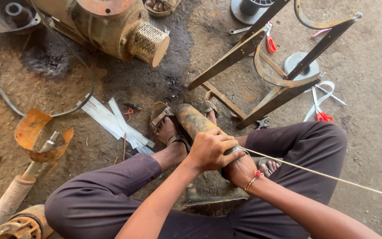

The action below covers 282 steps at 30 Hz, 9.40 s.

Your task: The person sits on the ground holding a rusty cylindrical pump casing between their legs and fits a shiny metal sleeve into it. They use a long metal rod to press and tap the sleeve into the casing, reposition the parts, and press the sleeve until it seats flush in the tube.

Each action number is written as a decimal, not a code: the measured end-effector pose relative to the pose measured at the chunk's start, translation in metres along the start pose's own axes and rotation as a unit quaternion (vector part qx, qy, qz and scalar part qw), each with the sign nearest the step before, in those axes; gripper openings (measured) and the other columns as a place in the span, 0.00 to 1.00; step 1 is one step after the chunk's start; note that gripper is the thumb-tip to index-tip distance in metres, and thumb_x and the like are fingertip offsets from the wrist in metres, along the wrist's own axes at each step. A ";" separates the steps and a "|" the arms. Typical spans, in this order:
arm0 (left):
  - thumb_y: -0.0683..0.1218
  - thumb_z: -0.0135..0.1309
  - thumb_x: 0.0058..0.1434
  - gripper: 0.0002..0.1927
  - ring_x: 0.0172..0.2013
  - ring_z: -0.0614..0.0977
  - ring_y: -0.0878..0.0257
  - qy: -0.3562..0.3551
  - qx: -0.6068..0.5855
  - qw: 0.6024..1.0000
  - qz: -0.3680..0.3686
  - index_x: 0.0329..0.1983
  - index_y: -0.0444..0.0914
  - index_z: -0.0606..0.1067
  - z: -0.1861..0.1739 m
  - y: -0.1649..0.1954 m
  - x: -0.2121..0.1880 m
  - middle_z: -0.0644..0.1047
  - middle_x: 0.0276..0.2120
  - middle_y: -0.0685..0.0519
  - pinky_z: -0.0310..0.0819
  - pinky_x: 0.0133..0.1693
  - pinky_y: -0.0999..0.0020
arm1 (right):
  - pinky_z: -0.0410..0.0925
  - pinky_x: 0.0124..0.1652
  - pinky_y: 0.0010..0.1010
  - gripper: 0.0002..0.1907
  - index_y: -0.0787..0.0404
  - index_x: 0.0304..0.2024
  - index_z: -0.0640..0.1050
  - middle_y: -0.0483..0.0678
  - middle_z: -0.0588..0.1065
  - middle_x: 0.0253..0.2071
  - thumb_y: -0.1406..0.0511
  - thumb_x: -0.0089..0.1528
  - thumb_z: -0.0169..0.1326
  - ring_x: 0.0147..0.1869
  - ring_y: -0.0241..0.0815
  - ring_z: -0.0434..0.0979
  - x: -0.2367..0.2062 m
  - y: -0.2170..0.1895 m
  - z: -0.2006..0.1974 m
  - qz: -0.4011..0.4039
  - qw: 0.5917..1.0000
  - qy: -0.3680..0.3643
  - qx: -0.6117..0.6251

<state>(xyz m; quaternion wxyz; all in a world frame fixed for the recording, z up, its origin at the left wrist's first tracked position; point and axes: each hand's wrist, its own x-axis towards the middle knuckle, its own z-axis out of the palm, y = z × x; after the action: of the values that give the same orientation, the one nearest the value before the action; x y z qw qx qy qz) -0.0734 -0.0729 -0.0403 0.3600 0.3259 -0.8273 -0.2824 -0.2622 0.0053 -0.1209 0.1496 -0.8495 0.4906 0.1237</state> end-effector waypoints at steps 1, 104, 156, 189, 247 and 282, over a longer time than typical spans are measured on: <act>0.61 0.62 0.59 0.17 0.40 0.83 0.54 -0.002 0.004 1.000 0.003 0.37 0.44 0.84 0.000 -0.001 0.000 0.85 0.39 0.55 0.78 0.39 0.60 | 0.69 0.40 0.45 0.09 0.61 0.33 0.81 0.57 0.78 0.38 0.63 0.55 0.54 0.44 0.54 0.78 0.001 0.002 0.006 0.015 1.000 -0.022 0.011; 0.61 0.58 0.62 0.18 0.38 0.82 0.56 -0.034 0.036 0.998 0.032 0.36 0.43 0.83 -0.006 0.004 -0.014 0.84 0.37 0.56 0.77 0.34 0.60 | 0.72 0.36 0.45 0.11 0.60 0.37 0.79 0.54 0.77 0.40 0.64 0.53 0.57 0.42 0.52 0.80 -0.002 -0.028 0.008 0.130 0.990 0.063 -0.002; 0.60 0.58 0.62 0.18 0.38 0.82 0.54 -0.037 0.037 0.998 0.044 0.33 0.42 0.82 -0.006 0.004 -0.022 0.84 0.37 0.55 0.76 0.34 0.59 | 0.71 0.39 0.44 0.15 0.63 0.42 0.78 0.56 0.77 0.42 0.64 0.53 0.57 0.46 0.54 0.78 0.001 -0.030 0.025 0.093 0.990 0.081 -0.062; 0.60 0.58 0.62 0.18 0.36 0.81 0.54 -0.039 0.037 0.997 0.048 0.32 0.41 0.82 -0.005 0.006 -0.017 0.83 0.35 0.55 0.76 0.32 0.59 | 0.70 0.39 0.43 0.13 0.61 0.42 0.79 0.55 0.77 0.42 0.64 0.55 0.55 0.47 0.53 0.77 -0.004 -0.017 0.056 0.097 0.990 0.082 -0.065; 0.59 0.63 0.62 0.15 0.38 0.82 0.57 -0.039 0.025 0.999 0.019 0.39 0.44 0.84 0.019 0.000 -0.020 0.85 0.36 0.59 0.76 0.35 0.61 | 0.75 0.33 0.28 0.10 0.63 0.40 0.74 0.50 0.78 0.33 0.64 0.73 0.51 0.32 0.40 0.81 -0.054 0.013 -0.114 0.272 0.555 0.355 0.702; 0.65 0.62 0.61 0.20 0.38 0.83 0.57 0.010 -0.016 1.000 -0.008 0.33 0.45 0.86 0.007 -0.012 -0.028 0.85 0.38 0.56 0.77 0.36 0.61 | 0.79 0.46 0.30 0.05 0.75 0.47 0.71 0.61 0.78 0.41 0.75 0.77 0.51 0.41 0.42 0.83 -0.138 -0.088 -0.111 0.175 0.761 0.452 0.431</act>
<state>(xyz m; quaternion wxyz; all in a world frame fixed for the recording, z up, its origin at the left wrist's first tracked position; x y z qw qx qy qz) -0.0597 -0.0582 -0.0641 0.3710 0.3290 -0.8166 -0.2955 -0.2459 0.1149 0.0425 0.2370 -0.5523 0.6429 -0.4748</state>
